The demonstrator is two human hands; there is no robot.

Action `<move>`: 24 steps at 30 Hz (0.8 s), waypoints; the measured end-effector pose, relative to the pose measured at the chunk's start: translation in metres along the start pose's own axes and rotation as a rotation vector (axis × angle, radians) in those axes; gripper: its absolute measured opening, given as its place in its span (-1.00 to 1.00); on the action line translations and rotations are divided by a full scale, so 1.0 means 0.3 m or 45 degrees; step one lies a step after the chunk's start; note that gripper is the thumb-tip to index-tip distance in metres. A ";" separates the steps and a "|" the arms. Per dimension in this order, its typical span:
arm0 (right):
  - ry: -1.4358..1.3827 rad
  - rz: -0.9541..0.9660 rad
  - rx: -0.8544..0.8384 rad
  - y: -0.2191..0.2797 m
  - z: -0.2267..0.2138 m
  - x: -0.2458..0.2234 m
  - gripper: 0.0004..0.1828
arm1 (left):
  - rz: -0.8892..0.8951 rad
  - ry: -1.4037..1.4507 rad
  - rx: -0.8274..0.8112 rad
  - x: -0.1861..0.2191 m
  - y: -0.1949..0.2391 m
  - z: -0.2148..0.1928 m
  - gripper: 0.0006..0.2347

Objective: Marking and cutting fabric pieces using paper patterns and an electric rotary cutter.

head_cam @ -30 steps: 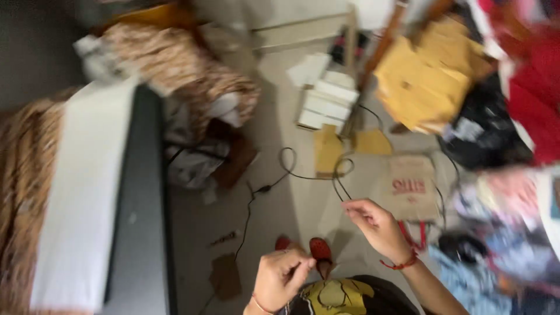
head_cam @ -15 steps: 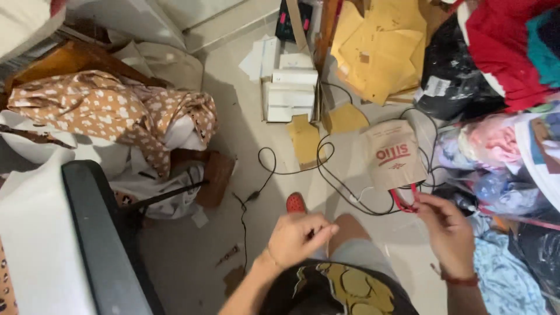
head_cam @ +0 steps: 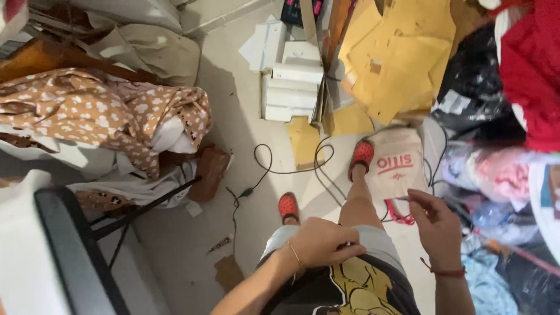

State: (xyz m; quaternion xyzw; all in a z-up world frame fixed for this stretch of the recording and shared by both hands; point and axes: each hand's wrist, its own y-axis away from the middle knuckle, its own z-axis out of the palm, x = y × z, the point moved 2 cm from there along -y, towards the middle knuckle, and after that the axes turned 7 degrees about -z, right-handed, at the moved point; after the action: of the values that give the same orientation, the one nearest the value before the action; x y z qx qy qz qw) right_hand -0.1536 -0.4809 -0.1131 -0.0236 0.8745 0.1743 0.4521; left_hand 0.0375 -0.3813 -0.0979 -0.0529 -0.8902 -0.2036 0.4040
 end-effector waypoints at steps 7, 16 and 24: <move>0.004 -0.040 -0.238 -0.707 -0.121 0.129 -0.76 | -0.293 -0.079 0.221 -0.007 -0.530 -0.050 -0.83; 0.162 -0.141 -0.340 -1.466 -0.027 0.732 -0.77 | -0.909 0.533 -0.090 -0.265 -1.188 -0.036 -0.89; 0.293 0.422 0.078 -1.710 0.179 1.151 -0.31 | -1.178 0.779 0.218 -1.058 -1.845 0.420 -0.66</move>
State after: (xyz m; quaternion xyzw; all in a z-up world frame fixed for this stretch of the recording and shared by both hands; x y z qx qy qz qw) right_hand -0.2132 -0.9043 -0.5629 0.1147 0.9171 0.2160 0.3148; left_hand 0.0183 -0.8125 -0.5844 0.4377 -0.6762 -0.2927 0.5153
